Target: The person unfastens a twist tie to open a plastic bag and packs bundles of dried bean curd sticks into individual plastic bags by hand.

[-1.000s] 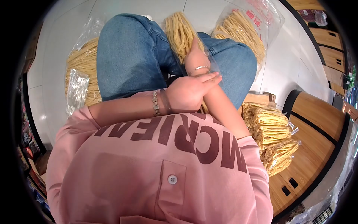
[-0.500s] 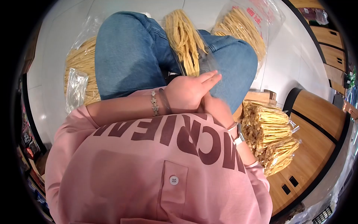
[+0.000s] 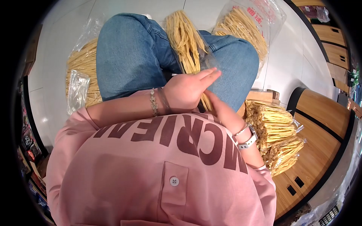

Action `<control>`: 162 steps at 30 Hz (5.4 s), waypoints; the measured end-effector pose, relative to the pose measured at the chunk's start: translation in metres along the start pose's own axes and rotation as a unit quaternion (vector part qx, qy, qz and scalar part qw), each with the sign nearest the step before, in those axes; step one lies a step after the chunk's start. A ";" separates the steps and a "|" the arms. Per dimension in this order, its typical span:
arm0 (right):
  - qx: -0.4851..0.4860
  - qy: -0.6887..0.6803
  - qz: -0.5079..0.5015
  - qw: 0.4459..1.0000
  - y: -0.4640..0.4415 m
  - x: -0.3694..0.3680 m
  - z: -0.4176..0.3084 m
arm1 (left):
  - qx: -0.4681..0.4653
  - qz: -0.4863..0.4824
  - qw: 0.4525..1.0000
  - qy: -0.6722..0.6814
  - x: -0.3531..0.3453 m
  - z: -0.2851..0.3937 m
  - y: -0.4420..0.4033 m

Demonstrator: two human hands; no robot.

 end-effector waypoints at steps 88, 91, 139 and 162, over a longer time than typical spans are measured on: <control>-0.133 0.272 0.181 0.936 0.040 0.056 -0.024 | 0.013 0.054 0.995 -0.083 0.016 -0.009 -0.021; -0.146 0.219 0.175 0.949 0.053 0.059 -0.033 | 0.009 0.058 0.995 -0.081 0.016 -0.007 -0.021; -0.107 0.095 0.159 0.977 0.041 0.077 -0.034 | -0.005 0.064 0.998 -0.019 0.012 0.002 -0.011; -0.038 0.294 0.117 0.948 0.014 0.055 -0.045 | -0.010 0.073 0.997 -0.002 0.013 0.004 -0.010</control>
Point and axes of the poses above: each hand's wrist, its own y-axis away from the middle knuckle, its own x-axis out of the back of the hand, z = x × y, the point moved 9 cm from there along -y, towards the middle knuckle, and after that the axes turned 11 degrees about y, right-handed, at the moved point
